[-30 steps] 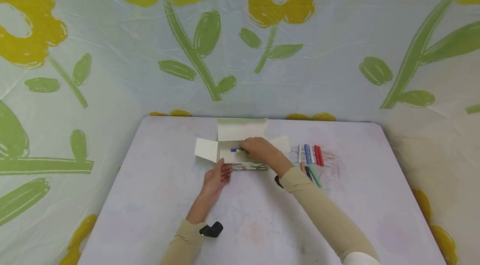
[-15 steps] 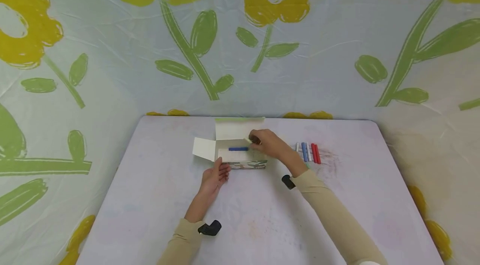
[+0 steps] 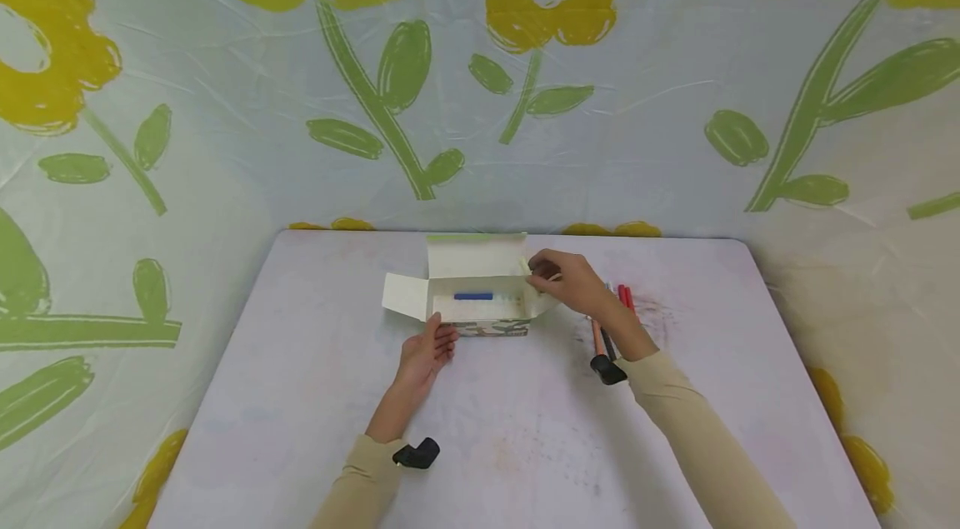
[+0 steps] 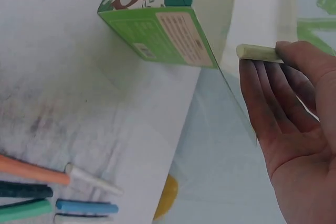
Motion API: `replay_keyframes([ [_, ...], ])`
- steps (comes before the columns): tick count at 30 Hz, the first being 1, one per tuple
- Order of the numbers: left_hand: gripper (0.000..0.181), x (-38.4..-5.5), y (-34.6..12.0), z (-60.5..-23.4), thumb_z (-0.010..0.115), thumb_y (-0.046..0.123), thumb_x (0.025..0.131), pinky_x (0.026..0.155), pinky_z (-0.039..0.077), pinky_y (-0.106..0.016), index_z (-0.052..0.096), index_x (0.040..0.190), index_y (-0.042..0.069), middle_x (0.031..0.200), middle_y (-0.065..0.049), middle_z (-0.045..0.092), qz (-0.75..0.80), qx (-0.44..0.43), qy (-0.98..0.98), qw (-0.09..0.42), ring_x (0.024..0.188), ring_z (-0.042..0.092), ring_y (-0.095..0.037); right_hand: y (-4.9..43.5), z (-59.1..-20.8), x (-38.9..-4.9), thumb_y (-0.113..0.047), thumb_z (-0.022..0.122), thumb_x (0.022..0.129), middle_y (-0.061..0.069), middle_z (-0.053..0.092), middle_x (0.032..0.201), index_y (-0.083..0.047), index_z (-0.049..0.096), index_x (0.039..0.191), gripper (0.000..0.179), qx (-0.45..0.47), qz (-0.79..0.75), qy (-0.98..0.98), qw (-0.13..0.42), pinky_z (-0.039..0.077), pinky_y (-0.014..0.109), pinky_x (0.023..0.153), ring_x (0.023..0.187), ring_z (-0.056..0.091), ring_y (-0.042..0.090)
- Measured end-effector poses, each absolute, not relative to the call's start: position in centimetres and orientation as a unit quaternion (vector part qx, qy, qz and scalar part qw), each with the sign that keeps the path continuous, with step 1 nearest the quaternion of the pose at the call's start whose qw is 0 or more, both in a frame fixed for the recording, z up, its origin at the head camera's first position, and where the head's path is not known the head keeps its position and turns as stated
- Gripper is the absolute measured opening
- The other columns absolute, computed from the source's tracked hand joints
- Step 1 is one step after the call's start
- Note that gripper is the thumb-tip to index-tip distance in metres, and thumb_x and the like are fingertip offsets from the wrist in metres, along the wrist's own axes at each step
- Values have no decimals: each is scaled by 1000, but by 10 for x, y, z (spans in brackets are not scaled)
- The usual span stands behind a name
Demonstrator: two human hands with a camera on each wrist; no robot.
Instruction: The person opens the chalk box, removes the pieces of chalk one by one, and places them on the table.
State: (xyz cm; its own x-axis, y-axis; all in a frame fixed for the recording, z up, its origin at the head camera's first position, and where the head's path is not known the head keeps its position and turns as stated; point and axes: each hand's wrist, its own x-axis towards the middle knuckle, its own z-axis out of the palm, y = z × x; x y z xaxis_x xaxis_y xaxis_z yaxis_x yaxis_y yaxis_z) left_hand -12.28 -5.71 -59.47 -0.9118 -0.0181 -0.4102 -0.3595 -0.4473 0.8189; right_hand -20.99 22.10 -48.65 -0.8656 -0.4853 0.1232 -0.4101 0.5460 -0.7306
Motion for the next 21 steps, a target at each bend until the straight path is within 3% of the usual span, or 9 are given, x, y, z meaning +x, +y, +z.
replay_keyframes([
  [5, 51, -123, -57, -595, 61, 41, 104, 71, 52, -21, 66, 108, -10, 89, -6, 70, 829, -183, 520, 101, 78, 61, -11, 238, -478, -202, -14, 70, 100, 10, 72, 105, 0, 68, 118, 24, -227, -412, 881, 52, 58, 42, 86, 98, 69, 27],
  [10, 51, -124, -57, -596, 61, 42, 104, 71, 52, -22, 67, 105, -8, 89, -6, 70, 829, -182, 519, 100, 78, 61, -11, 258, -473, -193, -13, 70, 100, 15, 71, 112, 2, 66, 124, 28, -209, -431, 877, 48, 57, 30, 85, 104, 69, 28],
  [13, 49, -125, -57, -596, 61, 43, 104, 70, 52, -21, 68, 103, -6, 89, -5, 71, 829, -186, 517, 102, 77, 62, -11, 270, -473, -189, -14, 69, 100, 16, 70, 114, 2, 65, 125, 30, -191, -438, 877, 47, 54, 21, 83, 104, 69, 21],
  [21, 50, -127, -58, -596, 62, 43, 103, 70, 53, -21, 68, 104, -6, 89, -5, 71, 825, -191, 521, 108, 77, 62, -10, 302, -481, -173, -20, 68, 101, 17, 71, 113, 2, 64, 126, 34, -146, -427, 891, 44, 52, 20, 79, 96, 64, 1],
])
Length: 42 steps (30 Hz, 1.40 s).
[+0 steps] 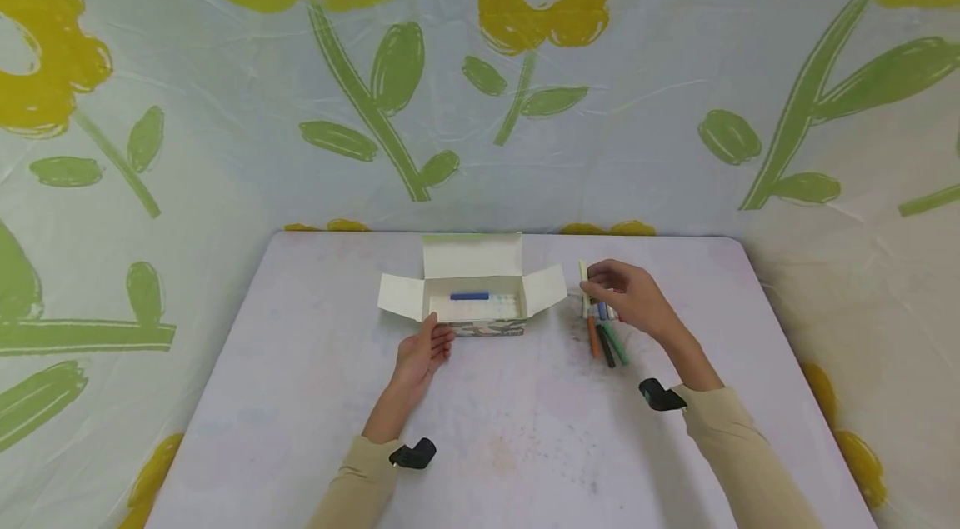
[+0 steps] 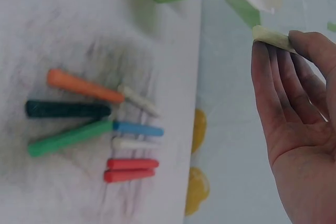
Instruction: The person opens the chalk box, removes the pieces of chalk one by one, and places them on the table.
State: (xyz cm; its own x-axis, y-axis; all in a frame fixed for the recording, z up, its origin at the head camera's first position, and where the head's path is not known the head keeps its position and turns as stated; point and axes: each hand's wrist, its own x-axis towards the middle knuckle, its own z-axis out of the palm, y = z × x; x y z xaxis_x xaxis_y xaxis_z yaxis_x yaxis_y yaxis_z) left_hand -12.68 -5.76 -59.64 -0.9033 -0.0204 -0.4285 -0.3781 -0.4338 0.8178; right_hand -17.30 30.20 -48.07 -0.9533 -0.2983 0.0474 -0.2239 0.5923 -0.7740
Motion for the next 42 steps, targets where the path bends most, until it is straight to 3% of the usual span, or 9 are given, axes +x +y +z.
replay_keyframes([
  [13, 50, -126, -58, -598, 63, 42, 103, 68, 52, -20, 68, 105, -7, 87, -5, 71, 828, -187, 517, 107, 75, 62, -9, 348, -521, -144, -17, 66, 103, 22, 70, 110, 9, 62, 126, 34, -116, -437, 891, 46, 56, 20, 76, 89, 69, 5],
  [22, 47, -125, -57, -596, 62, 42, 103, 69, 52, -21, 69, 101, -4, 88, -4, 70, 824, -188, 523, 108, 76, 62, -10, 369, -552, -130, -14, 66, 102, 20, 68, 108, 8, 63, 124, 31, -99, -418, 902, 46, 53, 16, 72, 86, 62, 4],
  [33, 50, -125, -57, -596, 62, 43, 103, 69, 52, -21, 68, 104, -6, 88, -4, 70, 825, -183, 525, 104, 76, 61, -10, 367, -566, -124, -22, 70, 101, 15, 70, 106, 7, 66, 120, 35, -47, -382, 919, 81, 52, 21, 69, 85, 59, 11],
  [42, 49, -125, -57, -599, 61, 42, 104, 68, 52, -21, 68, 103, -6, 87, -5, 70, 825, -182, 525, 102, 75, 61, -11, 356, -565, -125, -19, 72, 98, 14, 72, 98, 7, 67, 117, 32, -41, -353, 931, 81, 49, 25, 62, 81, 58, 17],
])
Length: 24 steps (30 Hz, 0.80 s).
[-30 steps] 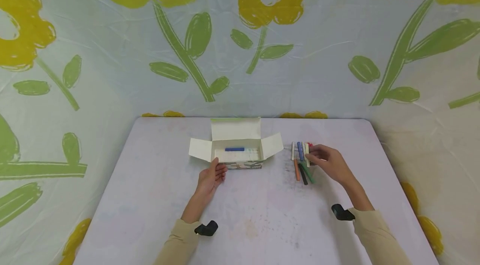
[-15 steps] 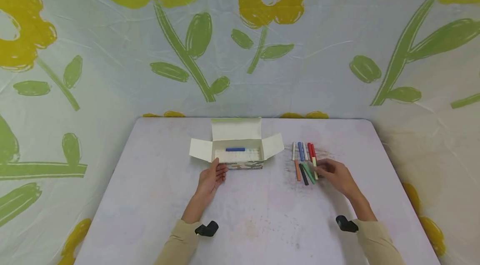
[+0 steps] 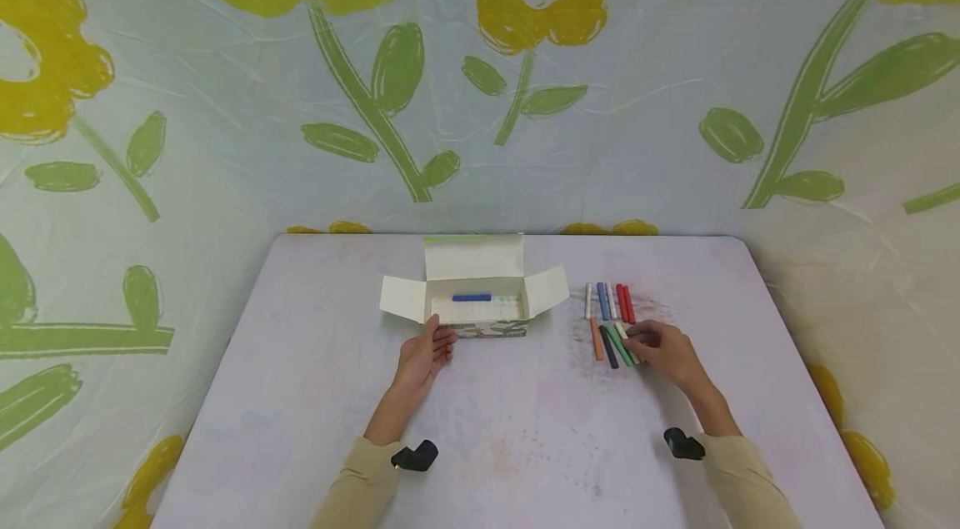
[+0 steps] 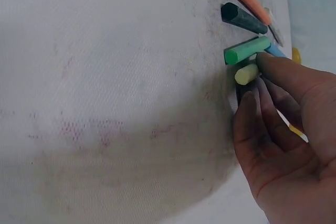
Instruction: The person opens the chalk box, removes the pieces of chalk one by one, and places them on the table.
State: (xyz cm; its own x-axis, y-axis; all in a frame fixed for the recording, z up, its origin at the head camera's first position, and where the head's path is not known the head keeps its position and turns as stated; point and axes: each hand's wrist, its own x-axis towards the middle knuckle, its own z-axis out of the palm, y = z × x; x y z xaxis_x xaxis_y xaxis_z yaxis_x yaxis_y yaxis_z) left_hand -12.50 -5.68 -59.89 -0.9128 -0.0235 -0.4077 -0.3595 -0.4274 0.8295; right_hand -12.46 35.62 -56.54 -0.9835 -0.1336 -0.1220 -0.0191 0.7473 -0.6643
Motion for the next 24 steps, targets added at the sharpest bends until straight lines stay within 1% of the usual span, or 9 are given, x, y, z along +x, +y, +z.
replay_keyframes([
  [3, 50, -126, -56, -600, 62, 43, 104, 69, 52, -21, 68, 105, -7, 88, -5, 70, 824, -182, 525, 106, 76, 61, -10, 357, -564, -126, -19, 70, 100, 14, 71, 98, 8, 67, 117, 32, -41, -348, 933, 81, 48, 26, 60, 80, 58, 18],
  [6, 52, -126, -57, -600, 63, 44, 103, 70, 52, -21, 67, 108, -8, 89, -5, 70, 823, -182, 526, 111, 77, 61, -10, 356, -561, -127, -18, 67, 102, 17, 71, 101, 8, 66, 119, 32, -35, -348, 933, 78, 49, 26, 62, 83, 60, 21],
  [11, 55, -127, -59, -599, 63, 44, 102, 70, 52, -21, 66, 111, -11, 91, -7, 71, 823, -184, 524, 118, 77, 61, -10, 349, -554, -134, -16, 64, 104, 22, 69, 108, 8, 64, 122, 31, -30, -360, 930, 66, 52, 24, 64, 91, 63, 29],
  [17, 57, -126, -59, -597, 62, 44, 103, 70, 51, -20, 65, 114, -12, 93, -7, 70, 820, -183, 529, 121, 78, 61, -10, 340, -539, -145, -14, 65, 103, 23, 69, 108, 9, 64, 120, 29, -57, -363, 930, 22, 52, 21, 65, 93, 66, 35],
  [24, 55, -127, -59, -600, 63, 45, 102, 70, 52, -20, 68, 110, -9, 93, -7, 71, 820, -189, 528, 116, 78, 61, -10, 325, -515, -159, -14, 64, 103, 21, 71, 104, 6, 66, 118, 25, -84, -363, 928, -22, 50, 20, 67, 92, 68, 36],
])
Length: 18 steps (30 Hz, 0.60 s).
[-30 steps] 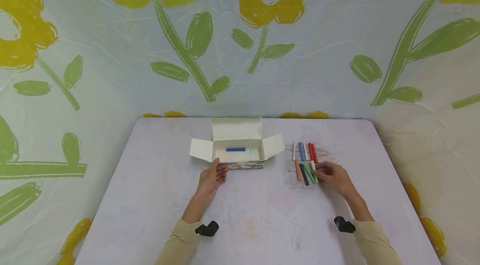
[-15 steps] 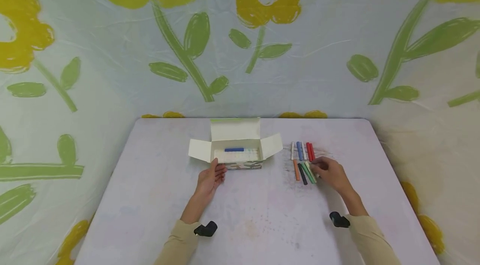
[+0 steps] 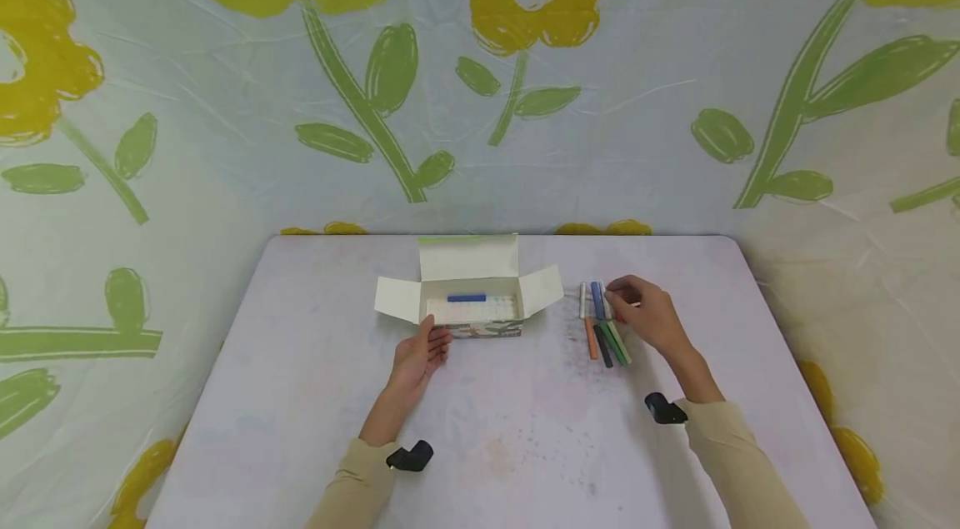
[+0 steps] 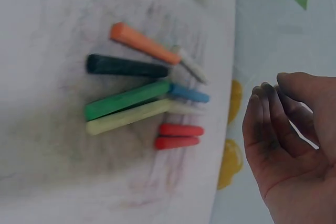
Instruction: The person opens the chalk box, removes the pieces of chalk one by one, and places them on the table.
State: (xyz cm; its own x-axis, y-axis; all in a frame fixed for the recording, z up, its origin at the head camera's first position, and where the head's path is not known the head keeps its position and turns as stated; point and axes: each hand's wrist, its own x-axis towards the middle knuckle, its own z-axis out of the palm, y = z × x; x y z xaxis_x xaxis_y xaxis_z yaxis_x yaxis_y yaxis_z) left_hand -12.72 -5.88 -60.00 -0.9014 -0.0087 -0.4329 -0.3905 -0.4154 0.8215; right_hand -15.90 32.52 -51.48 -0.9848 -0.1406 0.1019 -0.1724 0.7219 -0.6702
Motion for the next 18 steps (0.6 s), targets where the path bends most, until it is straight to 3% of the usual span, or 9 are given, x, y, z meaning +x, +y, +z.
replay_keyframes([
  [9, 51, -128, -59, -603, 64, 46, 101, 69, 53, -21, 70, 103, -5, 90, -6, 71, 824, -190, 522, 114, 77, 62, -11, 301, -489, -174, -14, 65, 102, 19, 72, 102, 2, 67, 115, 21, 122, 388, -912, 52, 48, 10, 73, 91, 70, 38],
  [18, 49, -128, -59, -601, 63, 44, 103, 70, 53, -21, 69, 103, -4, 90, -6, 71, 822, -190, 524, 116, 77, 62, -11, 272, -473, -188, -13, 67, 101, 17, 71, 102, 2, 68, 114, 20, 149, 397, -903, 62, 48, 9, 74, 89, 69, 34],
])
